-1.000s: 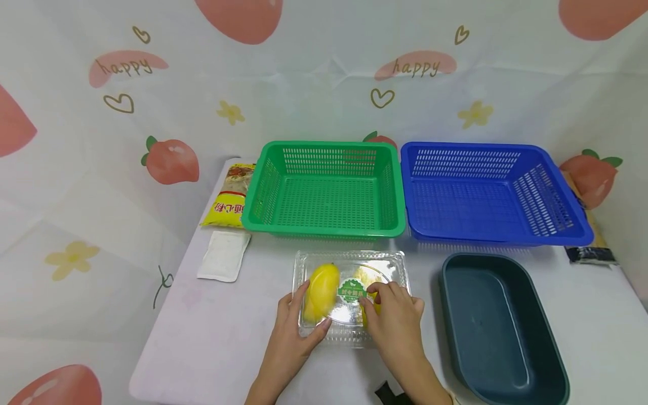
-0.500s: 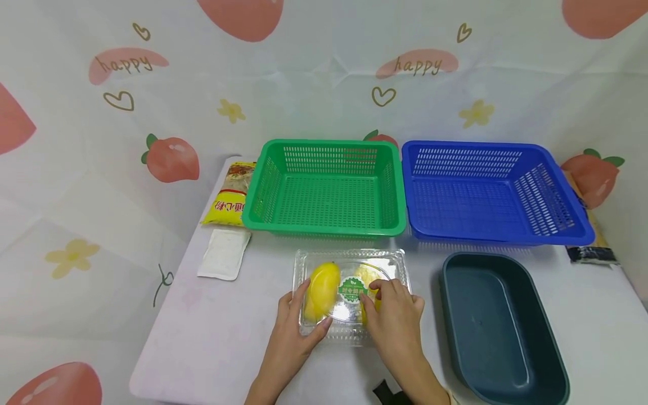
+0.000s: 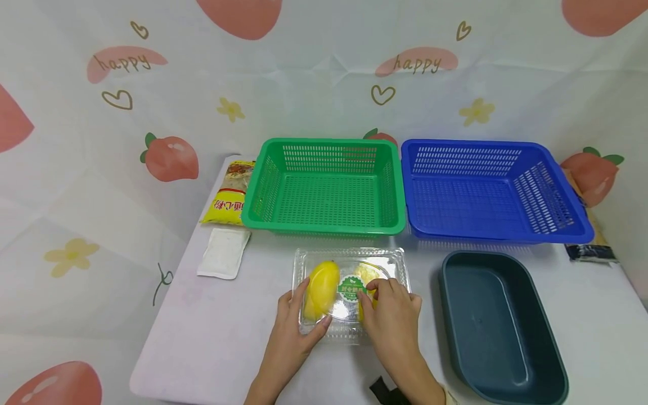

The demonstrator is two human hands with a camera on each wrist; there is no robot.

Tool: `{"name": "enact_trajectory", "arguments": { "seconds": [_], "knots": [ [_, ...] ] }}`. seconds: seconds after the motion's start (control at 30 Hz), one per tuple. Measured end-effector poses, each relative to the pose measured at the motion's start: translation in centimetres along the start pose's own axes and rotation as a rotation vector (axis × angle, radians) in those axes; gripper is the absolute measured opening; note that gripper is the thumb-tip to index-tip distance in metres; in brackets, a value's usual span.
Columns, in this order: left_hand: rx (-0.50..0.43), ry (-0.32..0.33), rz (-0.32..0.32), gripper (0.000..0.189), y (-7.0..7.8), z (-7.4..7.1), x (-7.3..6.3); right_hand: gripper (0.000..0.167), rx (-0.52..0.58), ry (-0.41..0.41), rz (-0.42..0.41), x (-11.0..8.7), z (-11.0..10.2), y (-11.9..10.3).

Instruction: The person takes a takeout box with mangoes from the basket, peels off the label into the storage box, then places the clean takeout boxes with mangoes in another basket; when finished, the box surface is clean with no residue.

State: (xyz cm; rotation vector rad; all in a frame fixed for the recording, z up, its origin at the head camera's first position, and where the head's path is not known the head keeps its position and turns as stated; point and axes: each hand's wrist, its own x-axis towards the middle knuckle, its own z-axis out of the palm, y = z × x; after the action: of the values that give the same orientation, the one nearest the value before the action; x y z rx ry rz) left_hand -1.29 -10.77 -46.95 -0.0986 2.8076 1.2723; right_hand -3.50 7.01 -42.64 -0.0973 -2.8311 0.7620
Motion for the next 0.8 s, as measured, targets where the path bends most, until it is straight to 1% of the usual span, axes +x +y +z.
{"name": "enact_trajectory", "arguments": {
  "seconds": [0.23,0.33,0.57,0.8],
  "knots": [
    [0.0,0.001,0.002,0.078,-0.04,0.02,-0.06,0.022,0.048,-0.041,0.027,0.39,-0.15,-0.49],
    [-0.001,-0.003,0.004,0.078,-0.04,0.0,-0.09,0.018,0.081,-0.052,0.034,0.42,-0.16,-0.65],
    [-0.009,-0.003,0.012,0.077,-0.05,-0.06,-0.08,0.01,0.148,-0.085,0.08,0.68,-0.34,-0.64],
    [-0.011,-0.003,0.009,0.077,-0.11,0.03,-0.05,0.007,0.189,-0.158,0.105,0.95,-0.84,-0.69]
  ]
}}
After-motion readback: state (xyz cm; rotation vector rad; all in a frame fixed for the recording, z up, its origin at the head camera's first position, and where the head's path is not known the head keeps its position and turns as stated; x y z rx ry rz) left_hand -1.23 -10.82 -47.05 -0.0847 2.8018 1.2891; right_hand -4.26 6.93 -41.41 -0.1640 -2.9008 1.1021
